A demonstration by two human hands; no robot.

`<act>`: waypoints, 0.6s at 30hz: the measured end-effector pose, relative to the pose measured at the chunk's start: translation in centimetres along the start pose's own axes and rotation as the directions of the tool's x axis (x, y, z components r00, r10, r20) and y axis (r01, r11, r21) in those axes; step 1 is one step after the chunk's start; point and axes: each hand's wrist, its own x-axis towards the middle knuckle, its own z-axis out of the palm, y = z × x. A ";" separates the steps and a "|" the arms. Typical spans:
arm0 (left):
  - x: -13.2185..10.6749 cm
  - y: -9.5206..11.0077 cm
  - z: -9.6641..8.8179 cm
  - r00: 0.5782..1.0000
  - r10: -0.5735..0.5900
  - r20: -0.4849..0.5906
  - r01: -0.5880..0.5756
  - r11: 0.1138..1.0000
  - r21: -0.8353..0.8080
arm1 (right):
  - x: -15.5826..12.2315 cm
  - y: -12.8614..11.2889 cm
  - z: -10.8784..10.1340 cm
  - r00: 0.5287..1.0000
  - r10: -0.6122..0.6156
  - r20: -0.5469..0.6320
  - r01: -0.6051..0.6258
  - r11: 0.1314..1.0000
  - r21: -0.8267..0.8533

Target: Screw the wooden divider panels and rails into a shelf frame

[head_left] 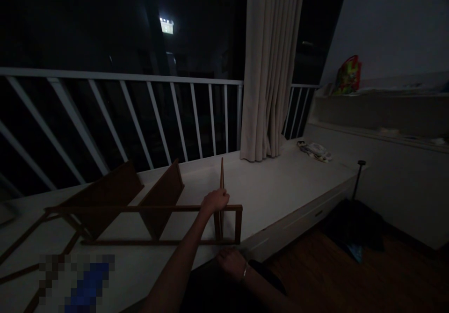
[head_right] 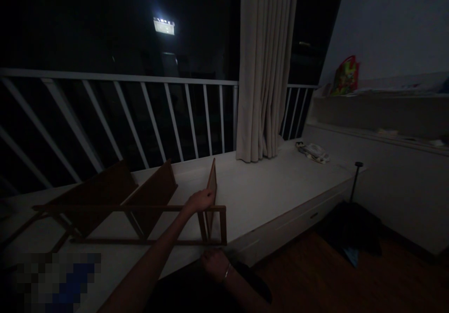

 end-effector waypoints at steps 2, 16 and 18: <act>0.0 0.0 -0.1 1.000 0.005 0.002 -0.005 1.000 -0.005 | 0.1 0.1 0.4 1.000 0.004 0.003 -0.004 1.000 0.003; -0.1 0.1 -0.1 1.000 -0.021 -0.002 0.021 1.000 -0.020 | 0.0 0.1 0.6 0.999 -0.022 0.033 0.020 0.999 0.035; -0.1 0.0 -0.1 1.000 -0.013 -0.004 0.013 1.000 -0.023 | 0.1 0.0 0.7 0.999 -0.026 0.048 0.024 0.999 0.036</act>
